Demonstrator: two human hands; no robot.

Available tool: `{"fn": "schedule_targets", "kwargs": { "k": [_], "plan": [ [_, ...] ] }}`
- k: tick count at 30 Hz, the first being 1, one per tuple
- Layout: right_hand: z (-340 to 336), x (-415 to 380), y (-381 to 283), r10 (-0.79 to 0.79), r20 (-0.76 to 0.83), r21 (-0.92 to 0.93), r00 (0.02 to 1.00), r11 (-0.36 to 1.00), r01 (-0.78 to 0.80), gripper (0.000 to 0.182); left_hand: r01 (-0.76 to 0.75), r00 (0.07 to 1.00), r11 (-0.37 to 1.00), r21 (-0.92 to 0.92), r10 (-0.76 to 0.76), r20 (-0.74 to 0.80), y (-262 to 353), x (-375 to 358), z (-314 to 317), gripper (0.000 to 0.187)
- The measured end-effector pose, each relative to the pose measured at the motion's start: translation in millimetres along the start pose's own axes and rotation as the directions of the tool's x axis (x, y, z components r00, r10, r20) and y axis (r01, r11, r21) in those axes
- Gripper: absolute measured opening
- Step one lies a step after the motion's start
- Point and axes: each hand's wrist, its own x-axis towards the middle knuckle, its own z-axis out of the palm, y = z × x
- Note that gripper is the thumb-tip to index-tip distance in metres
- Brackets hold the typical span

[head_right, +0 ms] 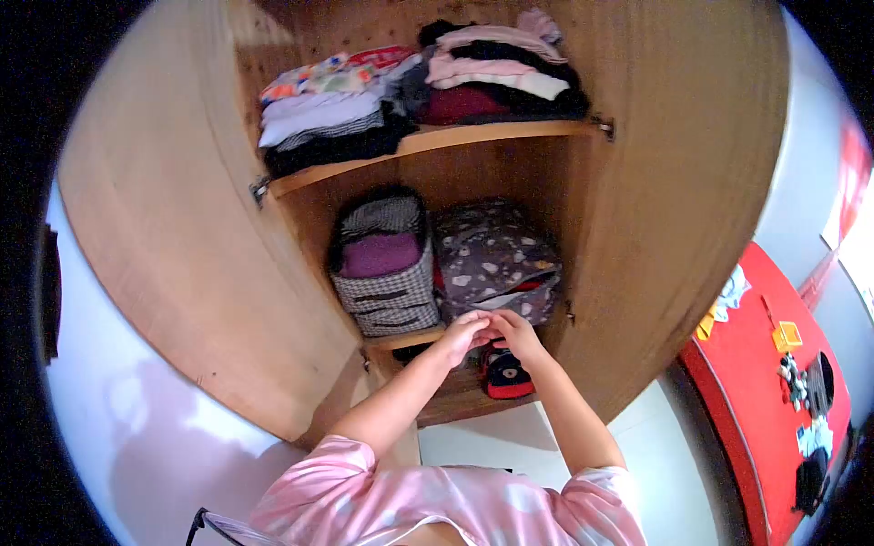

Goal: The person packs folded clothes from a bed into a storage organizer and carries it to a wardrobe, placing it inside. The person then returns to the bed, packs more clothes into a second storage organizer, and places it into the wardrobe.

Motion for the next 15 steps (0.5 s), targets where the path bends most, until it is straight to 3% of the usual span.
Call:
{"fn": "schedule_targets", "kwargs": {
  "k": [6, 15],
  "plan": [
    [-115, -91, -10, 0.078, -0.122, -0.056, 0.989, 0.995, -0.086, 0.032, 0.096, 0.973, 0.995, 0.028, -0.100, 0.210, -42, 31, 124, 0.014],
    [-288, -253, 13, 0.138, -0.407, -0.016, 0.903, 0.987, -0.158, 0.035, 0.219, 0.809, 0.955, 0.202, -0.293, 0.510, -116, 45, 340, 0.016]
  ]
}}
